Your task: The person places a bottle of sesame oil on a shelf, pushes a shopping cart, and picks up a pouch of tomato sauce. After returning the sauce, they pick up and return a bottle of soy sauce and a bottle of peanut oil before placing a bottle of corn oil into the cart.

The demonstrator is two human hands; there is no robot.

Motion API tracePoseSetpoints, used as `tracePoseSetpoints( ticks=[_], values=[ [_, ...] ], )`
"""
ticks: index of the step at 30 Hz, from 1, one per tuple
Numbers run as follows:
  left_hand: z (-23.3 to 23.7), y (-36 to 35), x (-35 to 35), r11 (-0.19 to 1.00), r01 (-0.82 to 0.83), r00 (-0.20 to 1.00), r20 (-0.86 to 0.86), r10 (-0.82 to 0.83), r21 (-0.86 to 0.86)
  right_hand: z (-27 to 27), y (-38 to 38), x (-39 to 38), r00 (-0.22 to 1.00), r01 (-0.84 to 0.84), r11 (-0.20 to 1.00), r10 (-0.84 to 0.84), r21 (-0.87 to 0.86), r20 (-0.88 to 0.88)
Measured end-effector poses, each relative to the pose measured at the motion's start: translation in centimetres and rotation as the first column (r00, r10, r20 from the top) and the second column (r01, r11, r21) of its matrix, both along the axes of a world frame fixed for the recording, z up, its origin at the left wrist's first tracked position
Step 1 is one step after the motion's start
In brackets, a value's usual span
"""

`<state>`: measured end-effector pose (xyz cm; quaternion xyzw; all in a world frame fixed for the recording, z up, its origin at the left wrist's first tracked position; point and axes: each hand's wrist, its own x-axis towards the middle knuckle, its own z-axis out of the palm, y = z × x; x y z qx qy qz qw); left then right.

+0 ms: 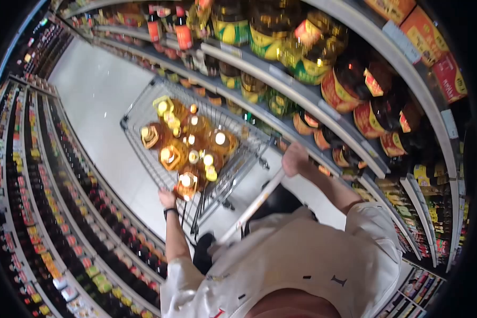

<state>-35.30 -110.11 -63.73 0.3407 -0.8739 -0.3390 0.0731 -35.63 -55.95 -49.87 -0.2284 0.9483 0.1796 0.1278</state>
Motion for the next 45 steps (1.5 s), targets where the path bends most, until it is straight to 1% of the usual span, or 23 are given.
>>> tracePoseSetpoints(
  ticks=[1, 2, 3, 4, 5, 7, 14, 15, 17, 18, 22, 25, 28, 29, 31, 33, 35, 37, 38, 40, 41, 43, 45],
  values=[
    [1.1, -0.1, -1.1, 0.997, 0.0, 0.999, 0.042, 0.003, -0.075, -1.3, 0.0, -1.3, 0.999, 0.028, 0.985, -0.034, -0.171, -0.033],
    [1.4, -0.7, -2.4, 0.997, -0.047, 0.996, 0.068, 0.052, -0.066, -1.9, 0.2, -2.2, 0.963, -0.164, 0.903, 0.06, -0.398, -0.261],
    [0.8, -1.8, -3.6, 0.997, -0.043, 0.998, 0.04, 0.046, -0.068, -1.2, -0.5, -3.5, 0.848, -0.404, 0.715, 0.058, -0.57, -0.527],
    [0.6, -2.9, -4.9, 0.999, -0.039, 0.999, 0.023, 0.039, -0.008, -1.1, -1.5, -5.2, 0.787, -0.513, 0.581, 0.025, -0.632, -0.616],
    [0.2, -3.9, -6.2, 0.998, -0.042, 0.999, 0.013, 0.043, -0.044, -0.4, -2.4, -6.6, 0.811, -0.498, 0.58, 0.047, -0.645, -0.583],
    [0.5, -5.9, -8.9, 0.998, -0.035, 0.999, 0.019, 0.037, -0.057, -0.1, -4.5, -9.6, 0.785, -0.531, 0.562, 0.044, -0.635, -0.617],
    [1.0, -14.1, -19.1, 1.0, -0.019, 1.0, -0.009, 0.019, -0.014, 1.9, -13.0, -19.9, 0.764, -0.574, 0.464, 0.006, -0.675, -0.645],
    [0.3, -15.5, -20.6, 0.997, -0.034, 0.996, -0.084, 0.039, 0.065, 2.5, -14.2, -21.4, 0.785, -0.545, 0.482, 0.005, -0.686, -0.62],
    [-4.7, -20.3, -23.5, 0.98, -0.071, 0.973, -0.204, 0.109, 0.184, 3.0, -16.6, -24.3, 0.815, -0.511, 0.493, 0.015, -0.704, -0.58],
    [-4.0, -21.6, -24.7, 0.941, -0.069, 0.98, -0.152, 0.125, 0.331, 3.0, -17.7, -25.7, 0.833, -0.484, 0.502, 0.016, -0.717, -0.552],
    [-2.0, -25.4, -30.5, 0.921, -0.116, 0.977, -0.126, 0.174, 0.373, 3.3, -22.5, -31.6, 0.853, -0.453, 0.525, 0.021, -0.721, -0.521],
    [-2.2, -28.6, -35.8, 0.921, -0.108, 0.968, -0.17, 0.183, 0.375, 3.5, -25.8, -36.2, 0.853, -0.45, 0.511, 0.005, -0.732, -0.522],
    [-1.3, -32.0, -40.5, 0.956, -0.063, 0.973, -0.195, 0.123, 0.287, 3.0, -29.4, -40.4, 0.845, -0.453, 0.503, -0.022, -0.736, -0.534],
    [-2.6, -34.0, -42.2, 0.942, -0.091, 0.966, -0.202, 0.163, 0.322, 3.2, -30.8, -41.8, 0.84, -0.452, 0.495, -0.043, -0.742, -0.54],
    [-1.4, -36.0, -45.4, 0.944, -0.081, 0.965, -0.21, 0.154, 0.32, 3.0, -33.1, -44.7, 0.84, -0.454, 0.517, -0.023, -0.725, -0.543],
    [-0.7, -38.3, -48.5, 0.961, -0.059, 0.97, -0.212, 0.12, 0.271, 3.6, -35.8, -47.9, 0.814, -0.489, 0.476, -0.05, -0.731, -0.578],
    [-1.6, -41.5, -51.9, 0.959, -0.061, 0.966, -0.227, 0.127, 0.276, 3.6, -38.5, -51.0, 0.801, -0.498, 0.495, -0.052, -0.712, -0.596],
    [-0.9, -43.8, -55.4, 0.952, -0.043, 0.974, -0.198, 0.107, 0.302, 3.7, -41.1, -54.5, 0.791, -0.511, 0.442, -0.093, -0.737, -0.604],
    [-0.7, -44.3, -57.2, 0.948, -0.048, 0.974, -0.195, 0.114, 0.315, 3.2, -42.2, -56.1, 0.809, -0.482, 0.457, -0.095, -0.747, -0.58],
    [0.1, -46.2, -60.5, 0.992, -0.008, 0.966, -0.256, 0.04, 0.125, 2.6, -44.5, -59.6, 0.83, -0.457, 0.473, -0.078, -0.753, -0.553],
    [0.5, -47.5, -62.2, 0.994, 0.019, 0.978, -0.211, 0.004, 0.109, 2.8, -45.6, -61.6, 0.839, -0.446, 0.489, -0.064, -0.75, -0.541],
    [0.9, -49.0, -66.2, 0.997, -0.059, 0.995, -0.073, 0.063, 0.05, 2.8, -48.0, -65.6, 0.826, -0.468, 0.478, -0.061, -0.743, -0.56],
    [2.4, -50.1, -70.0, 0.995, -0.096, 0.992, -0.078, 0.098, 0.032, 2.2, -50.1, -69.2, 0.841, -0.418, 0.535, -0.079, -0.734, -0.536]
  ],
)
